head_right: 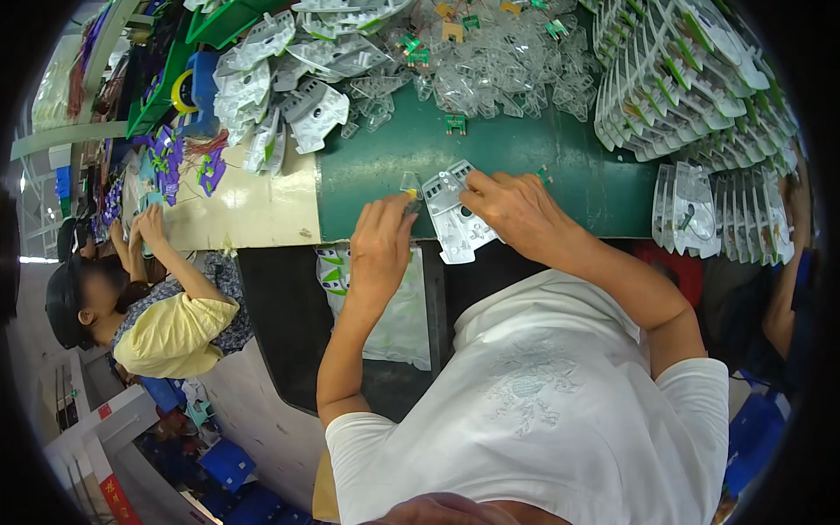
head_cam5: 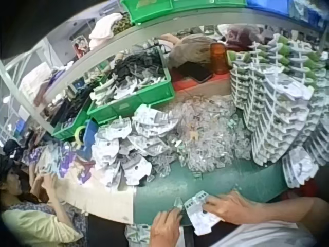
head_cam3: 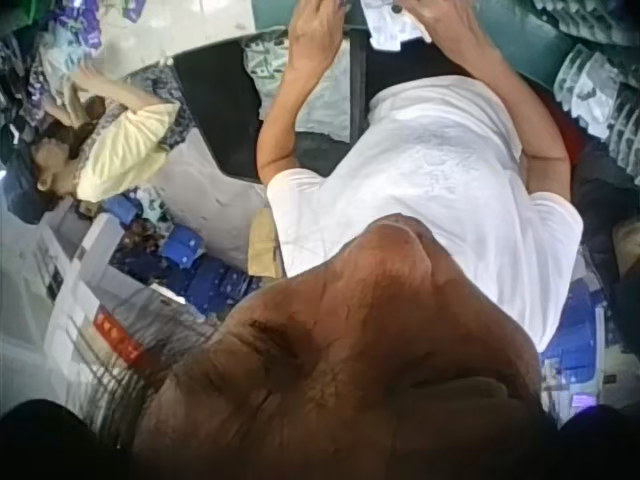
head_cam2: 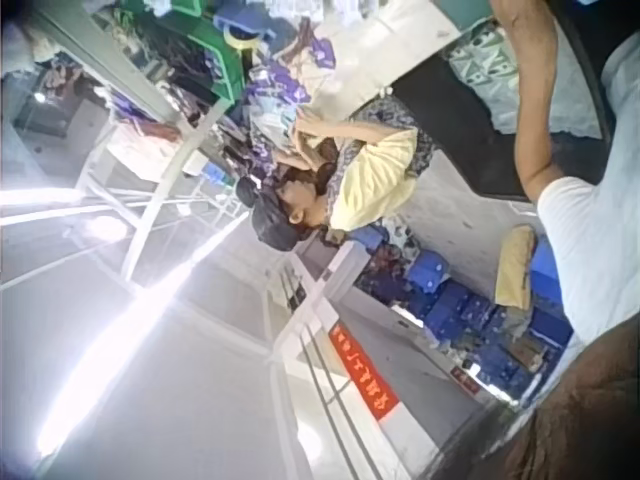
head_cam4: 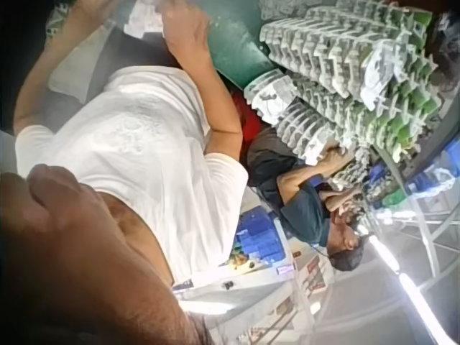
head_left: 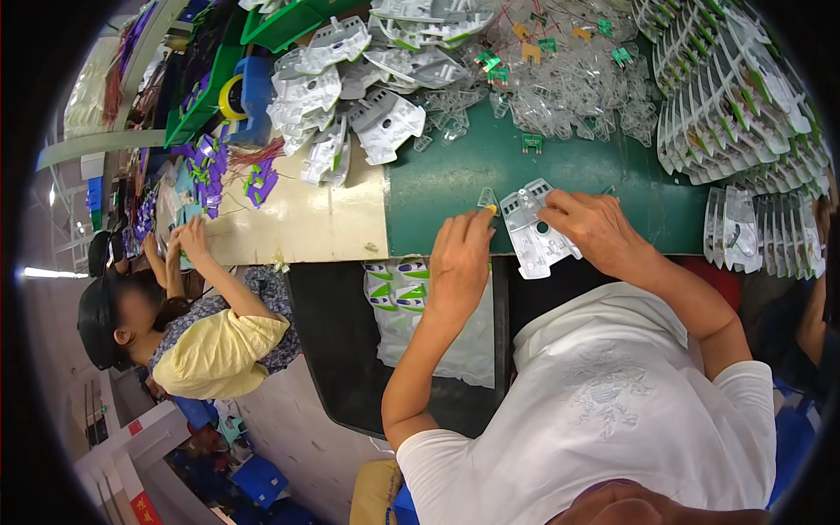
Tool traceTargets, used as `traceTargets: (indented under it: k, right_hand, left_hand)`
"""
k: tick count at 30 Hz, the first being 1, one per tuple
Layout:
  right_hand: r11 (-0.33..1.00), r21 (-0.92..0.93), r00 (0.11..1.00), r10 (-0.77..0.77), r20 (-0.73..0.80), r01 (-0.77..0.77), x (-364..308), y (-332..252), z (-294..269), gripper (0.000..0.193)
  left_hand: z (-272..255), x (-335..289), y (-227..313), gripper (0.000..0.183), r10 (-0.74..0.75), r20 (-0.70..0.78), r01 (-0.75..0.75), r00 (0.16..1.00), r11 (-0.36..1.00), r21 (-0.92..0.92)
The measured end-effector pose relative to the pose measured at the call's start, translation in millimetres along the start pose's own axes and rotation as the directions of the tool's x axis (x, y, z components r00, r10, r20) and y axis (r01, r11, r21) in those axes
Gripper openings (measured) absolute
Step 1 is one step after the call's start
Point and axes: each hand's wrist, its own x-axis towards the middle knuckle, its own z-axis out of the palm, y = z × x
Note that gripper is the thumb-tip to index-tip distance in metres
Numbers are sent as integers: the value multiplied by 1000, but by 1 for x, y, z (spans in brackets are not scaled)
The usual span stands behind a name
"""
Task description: The person assembles electronic toy components by fitting wired circuit boards into plastic casings and stacking the assembled parts by hand.
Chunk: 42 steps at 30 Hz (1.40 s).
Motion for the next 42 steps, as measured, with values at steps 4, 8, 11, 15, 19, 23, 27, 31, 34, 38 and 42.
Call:
traceTargets:
  k: [4,8,11,15,19,23,27,31,34,38,42]
  right_hand:
    - [999,-22,999,-48,0,48,3,5,1,16]
    - [994,-61,996,-88,-19,87,2,10,2,16]
    - [992,-46,992,-122,-25,120,0,14,7,17]
    - [992,43,990,-114,-78,117,-1,17,9,20]
    - [983,184,993,4,-116,18,0,19,11,16]
    - [979,199,994,58,-89,-39,3,22,9,12]
    - [983,171,988,86,-130,-63,2,23,8,10]
    - [983,151,991,118,-68,-107,-10,23,-4,14]
    - [991,98,995,91,-30,-87,-15,22,-8,18]
    - [998,24,998,67,-20,-66,-15,17,-12,16]
    - [993,90,996,85,-33,-81,-14,16,-21,12]
  left_hand:
    - [11,-2,7,29,-2,-97,-13,995,988,-156]
    - [21,8,12,23,164,-101,-174,981,981,-90]
    - [25,10,10,24,260,-88,-262,962,965,-21]
    - [31,10,15,24,238,-46,-235,970,970,65]
    - [38,7,20,26,174,-94,-166,980,983,79]
    - [47,4,15,28,170,-158,-171,973,985,6]
    - [59,2,18,42,25,-285,-102,958,961,-258]
    - [61,0,14,55,14,-299,-104,954,951,-290]
    - [61,1,15,61,-36,-240,-57,970,927,-369]
    - [51,10,16,65,73,-171,-126,983,938,-322]
    - [47,13,14,71,127,-23,-128,992,950,-285]
